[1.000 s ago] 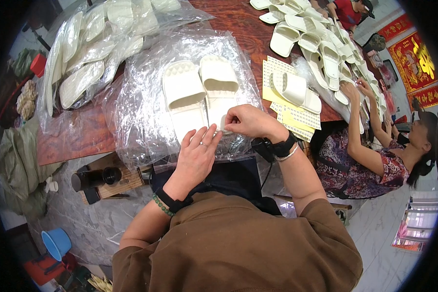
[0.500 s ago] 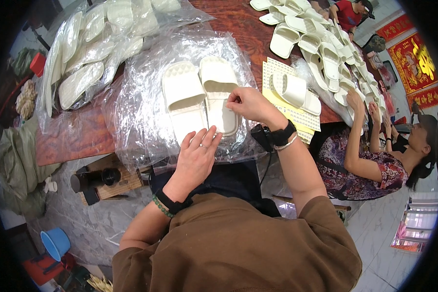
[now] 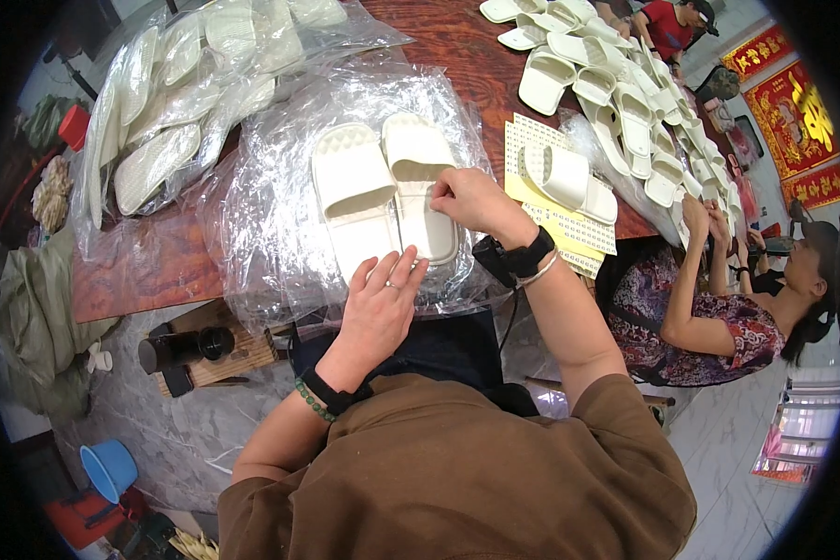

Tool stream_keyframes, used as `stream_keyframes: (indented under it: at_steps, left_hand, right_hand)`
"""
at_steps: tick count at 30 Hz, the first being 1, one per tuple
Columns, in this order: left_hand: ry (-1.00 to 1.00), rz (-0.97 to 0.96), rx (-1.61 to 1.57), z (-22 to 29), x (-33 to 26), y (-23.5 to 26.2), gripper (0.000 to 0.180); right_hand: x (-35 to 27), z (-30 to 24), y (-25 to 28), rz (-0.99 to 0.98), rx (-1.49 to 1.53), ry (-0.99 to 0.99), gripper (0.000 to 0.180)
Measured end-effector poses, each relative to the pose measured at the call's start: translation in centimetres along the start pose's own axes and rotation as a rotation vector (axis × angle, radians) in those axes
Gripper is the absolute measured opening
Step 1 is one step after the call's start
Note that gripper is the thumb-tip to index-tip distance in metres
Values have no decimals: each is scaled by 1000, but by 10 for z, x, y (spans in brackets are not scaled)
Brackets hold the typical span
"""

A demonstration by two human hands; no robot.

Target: Checking and arranging white slippers for packaging at a manufacturing station.

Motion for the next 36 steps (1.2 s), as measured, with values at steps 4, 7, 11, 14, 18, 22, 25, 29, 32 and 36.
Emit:
stream_keyframes:
  at_steps: [4,7,11,14,18,22,25,29,32,36]
  left_hand:
    - [5,-1,-2,-1,-2,0,58]
    - [0,-2,15,0,-2,2,58]
    - [-14,-3,-5,3,1,-2,56]
    - [-38,25,8,4,2,-2,54]
    - [-9,7,33,2,1,2,55]
    - [-15,24,64,0,1,1,57]
    - [-44,24,49,7,4,2,55]
    - [-32,6,-6,4,3,4,52]
    - [2,-4,-37,3,7,6,55]
    - [-5,-11,12,-1,5,6,53]
  right_hand:
    - [-5,-5,-3,83,15,-33,17]
    - [-7,-2,-6,110,16,-38,20]
    - [-13,1,-5,197,-36,-30,23]
    - [-13,-10,-3,123,22,-113,29]
    - [-9,-6,-13,249,-3,12,21]
    - [-16,-32,-11,241,-40,110,20]
    - [-17,-33,-21,281,12,265,30]
    - [-3,-43,-39,224,-240,279,68]
    - [7,-45,-41,134,-121,242,64]
    - [-2,-80,-35,-10,-166,266,59]
Point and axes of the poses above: each hand's wrist, its own x-axis towards the middle knuckle, its own y-axis out of the back of the hand, z = x × y, the point moved 3 cm from there along x, towards the middle knuckle, and after that the axes turned 13 degrees about y, right-handed, at the moved point
